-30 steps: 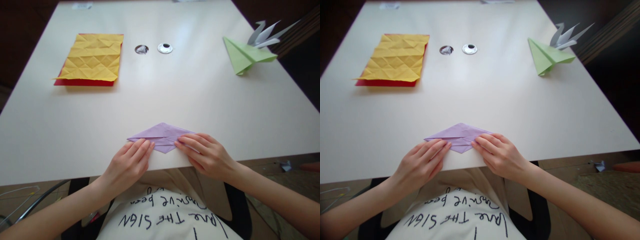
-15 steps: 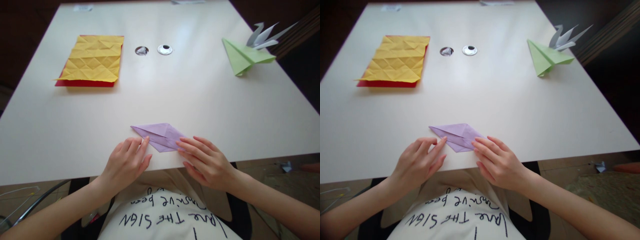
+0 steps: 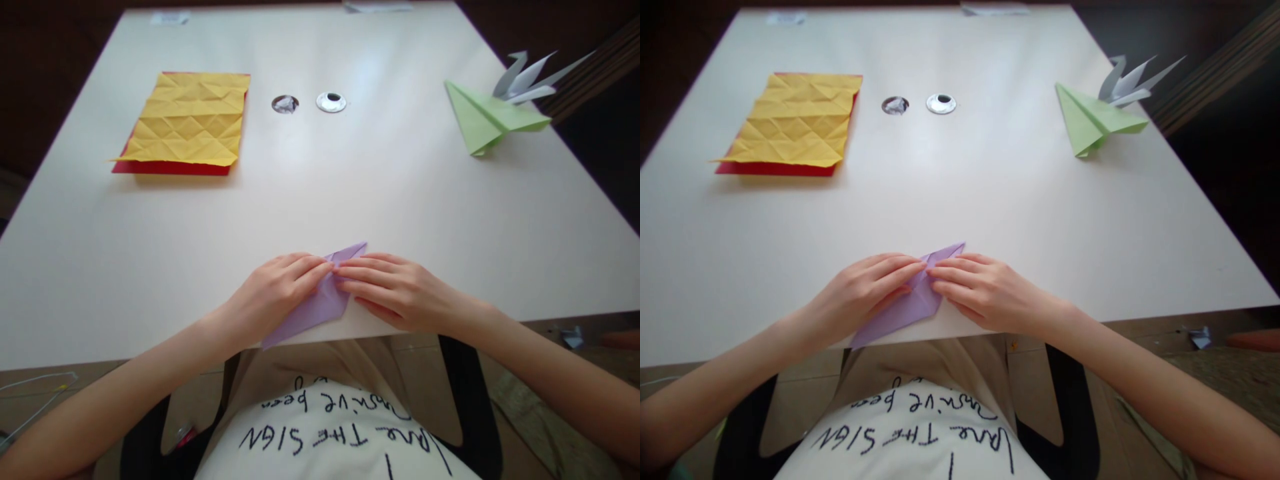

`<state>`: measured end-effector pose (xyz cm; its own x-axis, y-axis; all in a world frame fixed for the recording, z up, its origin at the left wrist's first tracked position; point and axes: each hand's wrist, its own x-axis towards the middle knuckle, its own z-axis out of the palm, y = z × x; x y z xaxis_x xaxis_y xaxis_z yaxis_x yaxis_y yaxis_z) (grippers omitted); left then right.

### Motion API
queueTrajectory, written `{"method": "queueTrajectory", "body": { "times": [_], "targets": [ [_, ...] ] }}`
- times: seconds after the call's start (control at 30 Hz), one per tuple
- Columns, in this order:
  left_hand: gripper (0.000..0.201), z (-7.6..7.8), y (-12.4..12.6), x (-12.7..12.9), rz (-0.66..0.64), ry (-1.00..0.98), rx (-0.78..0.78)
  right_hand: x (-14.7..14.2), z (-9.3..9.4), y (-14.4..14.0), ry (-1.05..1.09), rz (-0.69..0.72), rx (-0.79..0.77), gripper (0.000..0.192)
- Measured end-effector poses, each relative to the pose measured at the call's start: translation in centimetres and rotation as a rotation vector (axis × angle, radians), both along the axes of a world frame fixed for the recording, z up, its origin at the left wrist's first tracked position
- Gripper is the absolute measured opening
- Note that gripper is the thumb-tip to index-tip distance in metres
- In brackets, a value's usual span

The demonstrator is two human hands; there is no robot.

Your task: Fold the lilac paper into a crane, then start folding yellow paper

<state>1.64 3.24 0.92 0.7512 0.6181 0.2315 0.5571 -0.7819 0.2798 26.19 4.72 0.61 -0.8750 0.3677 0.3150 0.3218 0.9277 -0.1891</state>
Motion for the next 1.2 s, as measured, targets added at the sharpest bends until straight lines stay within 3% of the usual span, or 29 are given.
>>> {"method": "queueTrajectory", "body": {
  "times": [0.2, 0.47, 0.6, 0.73, 0.83, 0.97, 1.07, 1.2],
  "targets": [
    [0.031, -0.1, -2.2, -0.7, 0.008, -0.066, 0.008, -0.7, -0.3, -1.0, -0.045, -0.038, 0.189, 0.018],
    [0.026, -1.2, -3.5, -0.1, 0.080, -0.133, 0.101, -1.4, -0.5, -0.6, -0.018, 0.020, 0.176, 0.027],
    [0.023, -0.9, -3.6, 0.2, 0.042, -0.082, 0.197, -1.3, -0.9, -0.5, -0.017, 0.035, 0.162, 0.017],
    [0.019, -1.0, -3.4, 0.0, 0.018, -0.094, 0.199, -1.3, -1.1, -0.6, 0.017, 0.054, 0.133, 0.014],
    [0.016, -1.2, -3.4, -0.1, 0.032, -0.161, 0.159, -1.7, -1.1, -0.8, 0.077, 0.013, 0.052, 0.011],
    [0.017, -1.4, -3.4, -0.1, 0.093, -0.262, 0.073, -2.5, -0.9, -0.7, 0.175, -0.123, -0.221, 0.016],
    [0.023, -1.3, -3.4, -0.2, 0.100, -0.256, 0.001, -3.1, -0.6, -0.5, 0.173, -0.209, -0.427, 0.020],
    [0.027, -1.3, -3.5, -0.5, 0.090, -0.219, -0.031, -3.7, -0.4, -0.4, 0.142, -0.308, -0.544, 0.015]
  ]
}}
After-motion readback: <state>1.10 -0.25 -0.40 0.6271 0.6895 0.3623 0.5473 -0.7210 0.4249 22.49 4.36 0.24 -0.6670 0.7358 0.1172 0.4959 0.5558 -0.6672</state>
